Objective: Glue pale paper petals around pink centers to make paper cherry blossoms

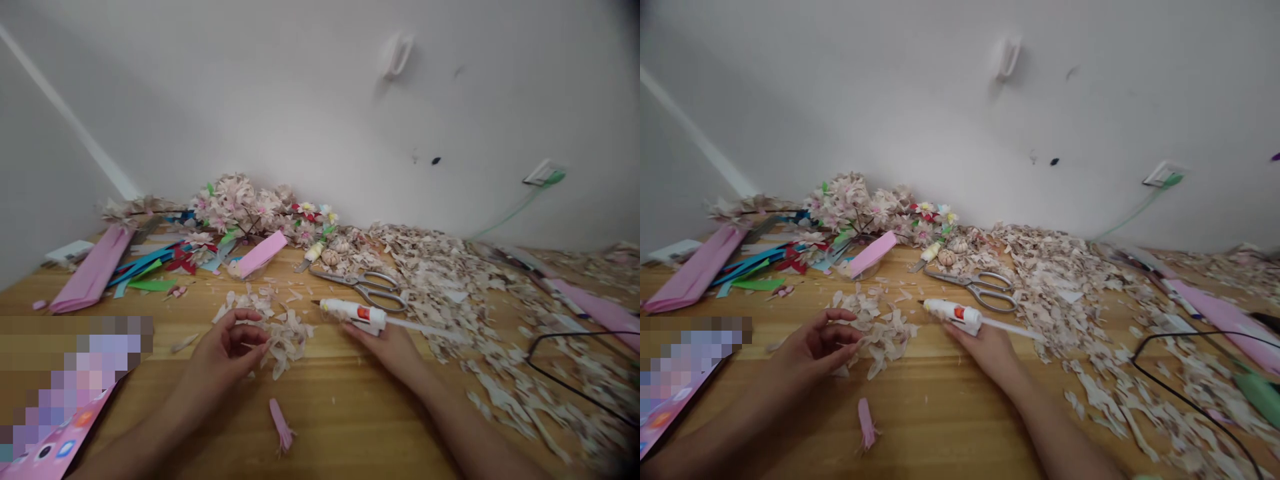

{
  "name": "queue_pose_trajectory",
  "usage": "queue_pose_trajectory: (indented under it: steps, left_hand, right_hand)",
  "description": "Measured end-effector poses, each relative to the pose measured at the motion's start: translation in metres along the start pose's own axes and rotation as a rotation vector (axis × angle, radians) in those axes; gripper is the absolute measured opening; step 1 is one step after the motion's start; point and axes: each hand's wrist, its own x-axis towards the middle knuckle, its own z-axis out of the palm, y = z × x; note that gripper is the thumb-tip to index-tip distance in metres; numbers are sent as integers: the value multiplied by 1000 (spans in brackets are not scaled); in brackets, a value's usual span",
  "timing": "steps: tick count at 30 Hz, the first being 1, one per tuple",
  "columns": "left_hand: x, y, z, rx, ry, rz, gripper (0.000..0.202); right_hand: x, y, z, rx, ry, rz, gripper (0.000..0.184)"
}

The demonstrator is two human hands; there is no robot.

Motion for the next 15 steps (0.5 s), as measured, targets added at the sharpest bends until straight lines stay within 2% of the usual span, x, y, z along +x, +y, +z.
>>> queue_pose_trajectory:
  steps: [2,7,11,15]
  left_hand:
    - [0,0,0,14,9,23,37]
    - [-1,2,0,9,16,88,32]
    - [-1,3,-1,44,14,104,29]
    - [-1,4,-2,88,17,120,27]
  right_hand:
    - [6,4,-3,-8,18,34,37]
    - [9,1,-7,-64,27,-16,36]
    - [9,-1,-10,-201,38,0,36]
    - [2,1,-31,-331,29,-83,46]
